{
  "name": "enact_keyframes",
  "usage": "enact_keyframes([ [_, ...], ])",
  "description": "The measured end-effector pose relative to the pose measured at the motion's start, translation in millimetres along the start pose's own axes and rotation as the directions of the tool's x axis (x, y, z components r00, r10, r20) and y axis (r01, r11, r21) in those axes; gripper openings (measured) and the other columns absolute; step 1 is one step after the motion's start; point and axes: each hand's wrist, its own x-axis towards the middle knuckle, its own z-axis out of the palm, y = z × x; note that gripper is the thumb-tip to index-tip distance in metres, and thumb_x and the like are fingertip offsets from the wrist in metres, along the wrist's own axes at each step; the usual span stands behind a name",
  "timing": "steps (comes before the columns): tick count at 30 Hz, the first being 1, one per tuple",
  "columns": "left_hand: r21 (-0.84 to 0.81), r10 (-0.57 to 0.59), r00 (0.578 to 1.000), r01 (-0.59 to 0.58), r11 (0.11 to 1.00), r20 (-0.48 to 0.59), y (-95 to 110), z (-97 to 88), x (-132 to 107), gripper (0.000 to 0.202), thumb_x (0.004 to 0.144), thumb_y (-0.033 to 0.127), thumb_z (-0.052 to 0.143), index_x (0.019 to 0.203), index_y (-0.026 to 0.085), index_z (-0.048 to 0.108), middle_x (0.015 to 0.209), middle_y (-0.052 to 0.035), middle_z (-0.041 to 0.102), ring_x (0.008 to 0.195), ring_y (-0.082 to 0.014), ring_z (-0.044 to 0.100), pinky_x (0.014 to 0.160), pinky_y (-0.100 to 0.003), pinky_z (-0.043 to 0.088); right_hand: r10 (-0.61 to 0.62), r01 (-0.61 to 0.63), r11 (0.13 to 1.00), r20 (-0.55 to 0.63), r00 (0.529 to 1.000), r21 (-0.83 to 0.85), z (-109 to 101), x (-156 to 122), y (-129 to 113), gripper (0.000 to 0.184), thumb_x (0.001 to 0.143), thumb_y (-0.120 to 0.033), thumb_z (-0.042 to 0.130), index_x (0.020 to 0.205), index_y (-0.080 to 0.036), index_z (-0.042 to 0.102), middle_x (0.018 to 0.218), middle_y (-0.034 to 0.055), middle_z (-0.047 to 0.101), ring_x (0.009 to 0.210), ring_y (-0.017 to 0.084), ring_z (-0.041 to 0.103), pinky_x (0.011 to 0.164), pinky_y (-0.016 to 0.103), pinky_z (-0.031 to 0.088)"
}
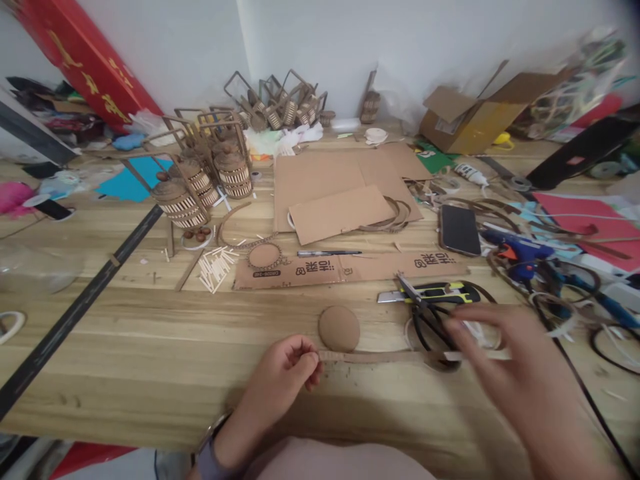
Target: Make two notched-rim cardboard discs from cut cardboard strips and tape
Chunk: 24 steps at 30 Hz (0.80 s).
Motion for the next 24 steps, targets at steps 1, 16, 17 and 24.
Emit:
enact_keyframes([
  [1,0.009,-0.002,1.0,0.002,1.0,0.0,0,0.1,0,0.019,0.072,0.038,0.053,0.069,0.019,0.054,0.06,0.0022,0.058,0.058,-0.0133,0.055,0.058,-0.026,0.044,-0.152,0.143,0.986,0.106,0.983,0.089,17,8,-26,0.015,0.093,-0.037,0.057,0.1,-0.027,0.065,0.091,0.0059,0.07,0.086,0.025,0.065,0.074,0.04,0.05],
  [16,-0.038,0.11,0.994,-0.11,0.993,-0.019,-2,-5.0,-1,0.026,0.074,0.028,0.062,0.097,0.017,0.063,0.081,-0.0019,0.066,0.075,-0.0155,0.062,0.07,-0.026,0.049,-0.348,0.177,0.909,0.452,0.821,0.378,67,11,-93,0.01,0.095,-0.026,0.056,0.093,-0.023,0.065,0.085,0.0032,0.07,0.083,0.021,0.062,0.079,0.038,0.044],
  [17,-0.021,0.123,0.992,-0.123,0.992,-0.001,-3,-5.0,-1,0.029,0.074,0.028,0.065,0.101,0.017,0.064,0.085,-0.0029,0.067,0.08,-0.0163,0.063,0.074,-0.027,0.05,-0.345,0.171,0.909,0.456,0.82,0.381,67,11,-94,0.01,0.096,-0.026,0.056,0.093,-0.023,0.065,0.085,0.0032,0.07,0.083,0.021,0.063,0.079,0.038,0.045],
  [24,0.137,0.213,0.977,-0.207,0.969,-0.03,-4,-1.9,-2,0.021,0.08,0.031,0.065,0.094,0.019,0.073,0.085,-0.0039,0.07,0.079,-0.0176,0.063,0.072,-0.026,0.048,-0.322,0.102,0.9,0.488,0.811,0.424,68,15,-93,0.009,0.093,-0.028,0.06,0.096,-0.023,0.067,0.088,0.0033,0.07,0.085,0.022,0.063,0.08,0.037,0.047],
])
